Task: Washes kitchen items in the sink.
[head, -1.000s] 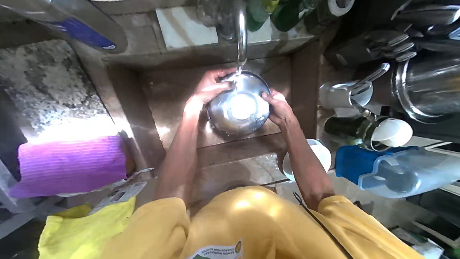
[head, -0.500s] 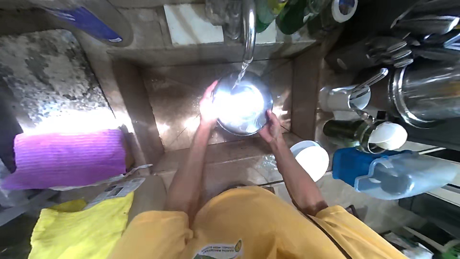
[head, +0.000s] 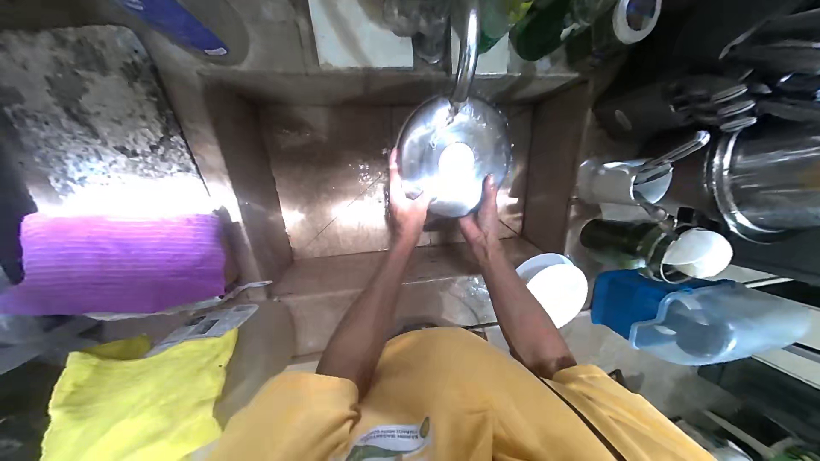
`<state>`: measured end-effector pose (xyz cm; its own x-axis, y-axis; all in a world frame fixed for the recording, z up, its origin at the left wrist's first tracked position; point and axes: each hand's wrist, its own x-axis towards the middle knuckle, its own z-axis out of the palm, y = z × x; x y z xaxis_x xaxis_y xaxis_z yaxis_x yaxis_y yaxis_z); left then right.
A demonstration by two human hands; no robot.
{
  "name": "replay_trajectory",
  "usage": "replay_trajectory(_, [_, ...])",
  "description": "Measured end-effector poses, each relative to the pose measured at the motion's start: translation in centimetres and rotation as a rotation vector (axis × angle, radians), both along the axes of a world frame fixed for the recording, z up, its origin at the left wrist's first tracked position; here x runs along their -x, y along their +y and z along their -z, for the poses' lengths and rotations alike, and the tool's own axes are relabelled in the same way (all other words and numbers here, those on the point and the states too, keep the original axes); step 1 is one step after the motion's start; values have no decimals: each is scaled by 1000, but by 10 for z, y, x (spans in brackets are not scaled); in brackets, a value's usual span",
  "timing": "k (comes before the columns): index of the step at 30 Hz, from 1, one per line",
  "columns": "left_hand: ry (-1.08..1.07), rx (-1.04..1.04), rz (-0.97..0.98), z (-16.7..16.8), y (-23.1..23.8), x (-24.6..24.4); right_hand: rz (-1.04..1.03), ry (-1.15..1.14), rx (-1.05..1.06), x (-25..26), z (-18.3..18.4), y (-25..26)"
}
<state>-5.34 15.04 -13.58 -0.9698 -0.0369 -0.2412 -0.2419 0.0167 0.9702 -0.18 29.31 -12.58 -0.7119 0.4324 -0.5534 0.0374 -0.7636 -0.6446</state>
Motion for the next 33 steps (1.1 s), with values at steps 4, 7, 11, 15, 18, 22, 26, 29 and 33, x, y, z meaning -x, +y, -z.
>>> replay_trajectory(4, [18,-116,112,4,-27,24,-137,9,68,-24,2,5])
replay_trajectory(7, [-128,-268,529,-20,-56,85,-282,-32,-11,-11,-9,32])
replay_trajectory(11, [-98,-30,683,-37,-50,135,-289,-48,14,23,-19,33])
replay_trajectory(15, [-163,390,360,-18,-42,107,-54,-114,-9,38,-32,6])
replay_trajectory(18, [-226,496,200,-11,-29,71,24,-128,19,43,-32,-11])
replay_trajectory(22, [-35,724,199,-15,-11,47,66,-164,23,59,-42,-28])
replay_trajectory(26, [159,706,258,-29,-15,57,0,-203,-147,62,-53,-35])
replay_trajectory(29, [125,581,452,-49,-23,75,-64,-215,-154,55,-47,-25])
replay_trajectory(33, [49,699,743,-75,-32,85,-219,-235,-177,61,-15,7])
